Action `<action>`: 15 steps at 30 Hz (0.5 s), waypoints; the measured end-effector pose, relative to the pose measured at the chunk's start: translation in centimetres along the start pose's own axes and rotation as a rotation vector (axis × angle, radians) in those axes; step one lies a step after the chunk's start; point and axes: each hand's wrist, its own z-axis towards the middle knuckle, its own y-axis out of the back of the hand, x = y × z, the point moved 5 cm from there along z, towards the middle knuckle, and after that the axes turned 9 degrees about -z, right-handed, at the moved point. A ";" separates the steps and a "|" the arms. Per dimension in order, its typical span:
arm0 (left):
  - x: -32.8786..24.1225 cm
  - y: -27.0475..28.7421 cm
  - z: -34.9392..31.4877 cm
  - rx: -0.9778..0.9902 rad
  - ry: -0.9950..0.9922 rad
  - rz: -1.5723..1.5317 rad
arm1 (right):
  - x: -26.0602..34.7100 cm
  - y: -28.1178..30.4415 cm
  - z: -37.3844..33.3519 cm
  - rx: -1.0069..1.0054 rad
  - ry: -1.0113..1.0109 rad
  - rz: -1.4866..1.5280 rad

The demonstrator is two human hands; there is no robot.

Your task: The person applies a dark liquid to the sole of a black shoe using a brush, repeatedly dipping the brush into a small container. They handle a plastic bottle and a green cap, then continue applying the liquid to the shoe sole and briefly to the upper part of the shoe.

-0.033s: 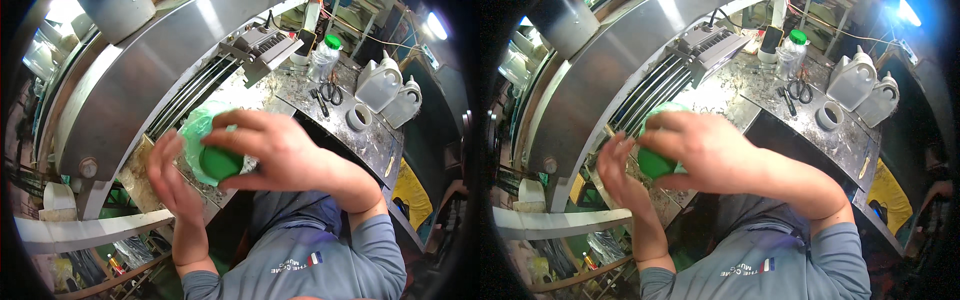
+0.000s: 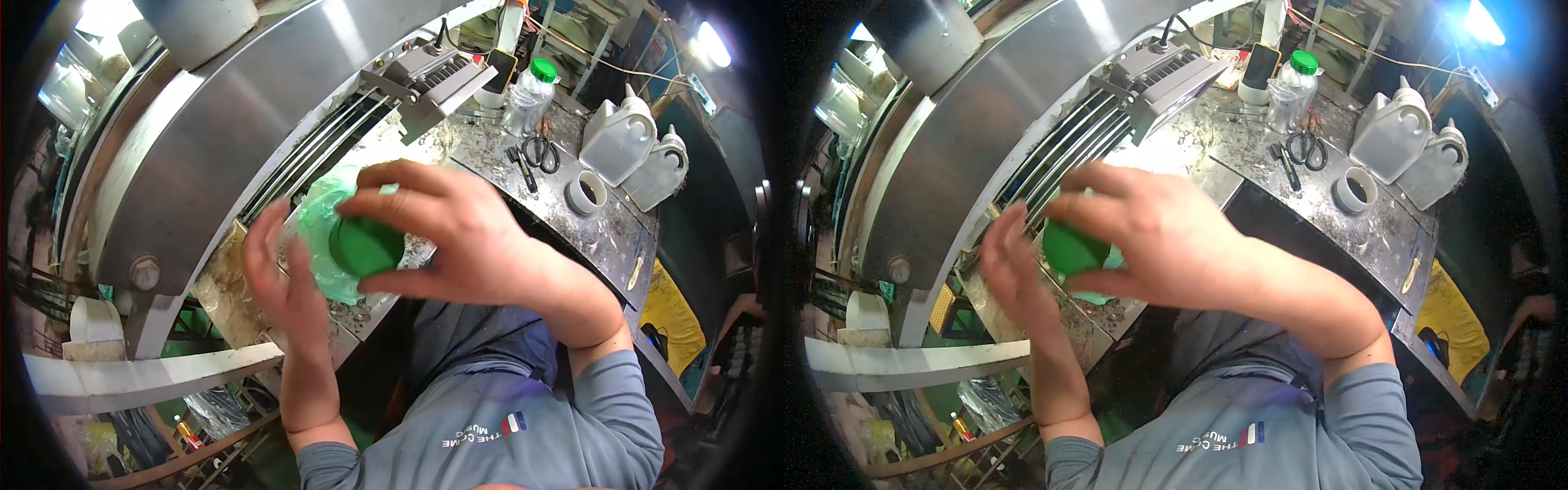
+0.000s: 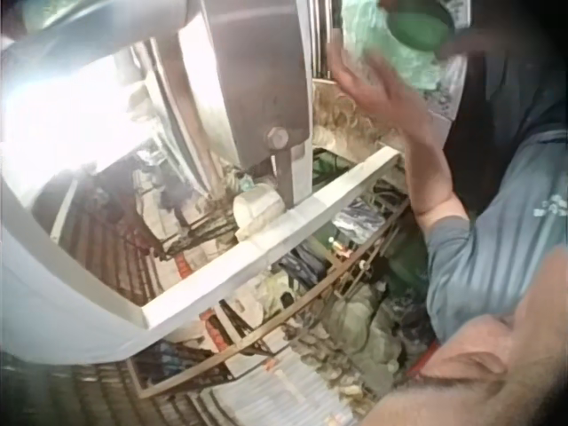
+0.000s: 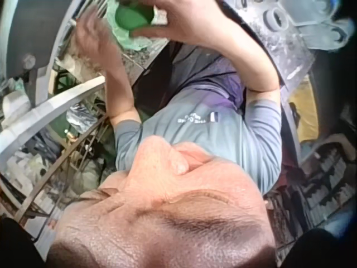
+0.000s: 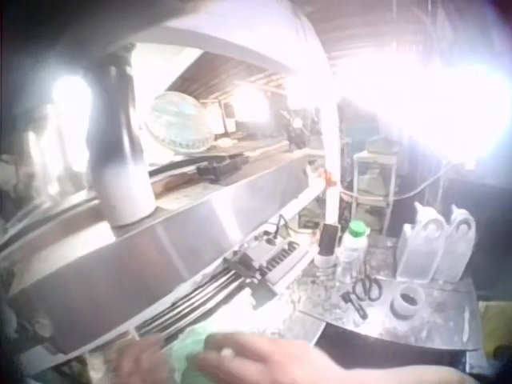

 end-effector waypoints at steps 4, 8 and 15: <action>4.1 -2.9 1.8 0.239 -0.337 0.275 | -1.1 -0.7 1.4 -0.007 -0.096 -0.171; 9.0 -3.3 1.9 0.294 -0.007 0.190 | -2.8 -2.9 2.5 0.106 -0.094 -0.235; 8.7 -3.2 1.5 0.301 0.112 0.161 | -4.2 -6.8 4.5 0.441 0.012 -0.220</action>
